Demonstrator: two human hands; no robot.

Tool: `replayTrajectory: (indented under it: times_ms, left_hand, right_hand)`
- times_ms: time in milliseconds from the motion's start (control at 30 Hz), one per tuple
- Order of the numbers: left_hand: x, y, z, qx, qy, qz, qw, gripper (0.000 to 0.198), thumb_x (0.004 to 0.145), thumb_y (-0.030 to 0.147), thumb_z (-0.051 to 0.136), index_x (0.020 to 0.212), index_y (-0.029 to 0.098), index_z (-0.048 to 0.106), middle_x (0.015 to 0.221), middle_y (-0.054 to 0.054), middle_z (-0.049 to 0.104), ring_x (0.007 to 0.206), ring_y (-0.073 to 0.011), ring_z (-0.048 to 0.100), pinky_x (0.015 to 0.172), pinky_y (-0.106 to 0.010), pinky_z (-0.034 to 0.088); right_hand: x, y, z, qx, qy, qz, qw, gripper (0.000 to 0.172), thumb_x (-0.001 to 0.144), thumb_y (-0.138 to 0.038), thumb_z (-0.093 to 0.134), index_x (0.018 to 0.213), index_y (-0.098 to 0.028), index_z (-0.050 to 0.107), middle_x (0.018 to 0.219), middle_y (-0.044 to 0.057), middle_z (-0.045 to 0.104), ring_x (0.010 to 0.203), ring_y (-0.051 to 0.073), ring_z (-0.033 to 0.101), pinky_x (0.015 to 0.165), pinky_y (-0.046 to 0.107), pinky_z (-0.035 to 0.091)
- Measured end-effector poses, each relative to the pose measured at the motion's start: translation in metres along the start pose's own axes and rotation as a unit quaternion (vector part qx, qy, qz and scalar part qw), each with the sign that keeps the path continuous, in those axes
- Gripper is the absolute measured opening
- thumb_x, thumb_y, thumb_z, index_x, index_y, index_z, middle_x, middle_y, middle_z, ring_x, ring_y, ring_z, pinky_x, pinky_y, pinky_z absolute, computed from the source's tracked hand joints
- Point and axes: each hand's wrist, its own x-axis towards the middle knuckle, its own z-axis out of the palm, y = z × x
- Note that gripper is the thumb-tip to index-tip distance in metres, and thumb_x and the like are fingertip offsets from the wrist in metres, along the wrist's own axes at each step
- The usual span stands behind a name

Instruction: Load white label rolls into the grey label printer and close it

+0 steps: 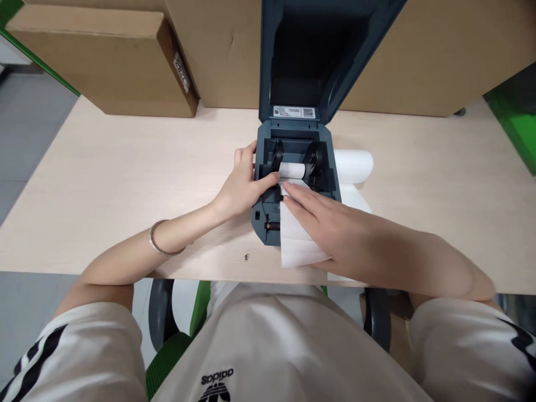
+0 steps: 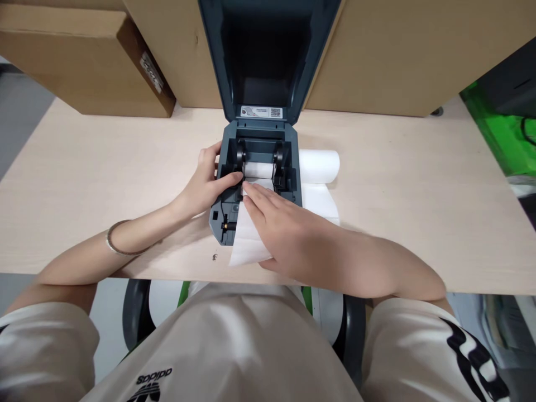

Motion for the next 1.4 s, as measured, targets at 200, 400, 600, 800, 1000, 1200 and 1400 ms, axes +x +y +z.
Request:
replayTrajectory:
  times_ms: [200,400,600,800,1000,1200,1400]
  left_hand:
    - [0.0,0.001,0.0,0.015,0.001,-0.004,1.0,0.09,0.093,0.051,0.085,0.173,0.031,0.05,0.157,-0.011,0.059,0.152,-0.0389,0.066,0.137,-0.061,0.058]
    - [0.001,0.0,0.0,0.018,-0.002,-0.007,1.0,0.094,0.093,0.056,0.085,0.176,0.031,0.047,0.162,-0.013,0.058,0.152,-0.0389,0.066,0.134,-0.06,0.06]
    - [0.001,0.002,-0.001,0.023,-0.004,-0.005,1.0,0.102,0.09,0.059,0.085,0.178,0.026,0.045,0.169,-0.018,0.054,0.166,-0.043,0.054,0.135,-0.06,0.06]
    - [0.002,-0.004,-0.001,0.0,-0.001,0.004,1.0,0.094,0.092,0.058,0.087,0.175,0.032,0.049,0.165,-0.013,0.056,0.162,-0.0413,0.059,0.134,-0.06,0.061]
    - [0.002,-0.004,-0.002,0.013,0.003,-0.006,1.0,0.095,0.092,0.057,0.087,0.175,0.032,0.05,0.164,-0.014,0.059,0.159,-0.0431,0.062,0.135,-0.064,0.061]
    - [0.001,-0.004,-0.002,0.0,-0.008,-0.004,1.0,0.097,0.091,0.059,0.085,0.177,0.034,0.046,0.166,-0.012,0.055,0.153,-0.0383,0.065,0.136,-0.059,0.06]
    - [0.001,-0.004,-0.001,0.01,-0.002,-0.011,1.0,0.097,0.092,0.058,0.086,0.176,0.032,0.047,0.165,-0.013,0.058,0.149,-0.0397,0.068,0.135,-0.062,0.061]
  right_hand:
    - [-0.003,-0.008,0.001,-0.026,0.007,-0.006,1.0,0.091,0.121,-0.047,0.064,0.191,0.007,0.039,0.201,0.034,0.032,0.194,0.045,0.029,0.157,0.064,0.042]
    - [-0.004,-0.013,-0.005,-0.055,0.01,-0.015,0.998,0.084,0.126,-0.052,0.06,0.184,0.007,0.051,0.196,0.034,0.042,0.187,0.047,0.044,0.153,0.06,0.049]
    - [-0.023,-0.038,-0.007,-0.078,0.047,-0.092,0.992,0.069,0.125,-0.037,0.06,0.177,0.008,0.062,0.19,0.029,0.055,0.185,0.035,0.049,0.159,0.047,0.041]
    - [-0.021,0.011,-0.052,0.101,0.013,-0.048,0.994,0.059,0.131,-0.058,0.045,0.156,-0.026,0.088,0.158,0.005,0.086,0.129,0.024,0.089,0.099,0.039,0.077]
    - [0.007,0.081,-0.104,0.148,0.146,0.288,0.935,0.069,0.112,-0.092,0.061,0.085,-0.031,0.075,0.074,0.004,0.067,0.064,0.019,0.047,0.065,0.042,0.039]
    - [0.03,0.086,-0.084,0.133,0.304,0.401,0.854,0.02,0.099,-0.038,0.077,0.093,-0.03,0.061,0.097,0.004,0.069,0.084,0.019,0.056,0.086,0.039,0.049]
    - [0.029,0.068,-0.085,0.194,0.017,0.186,0.963,0.038,0.106,-0.053,0.067,0.104,-0.028,0.095,0.09,0.004,0.085,0.07,0.019,0.065,0.071,0.038,0.047]
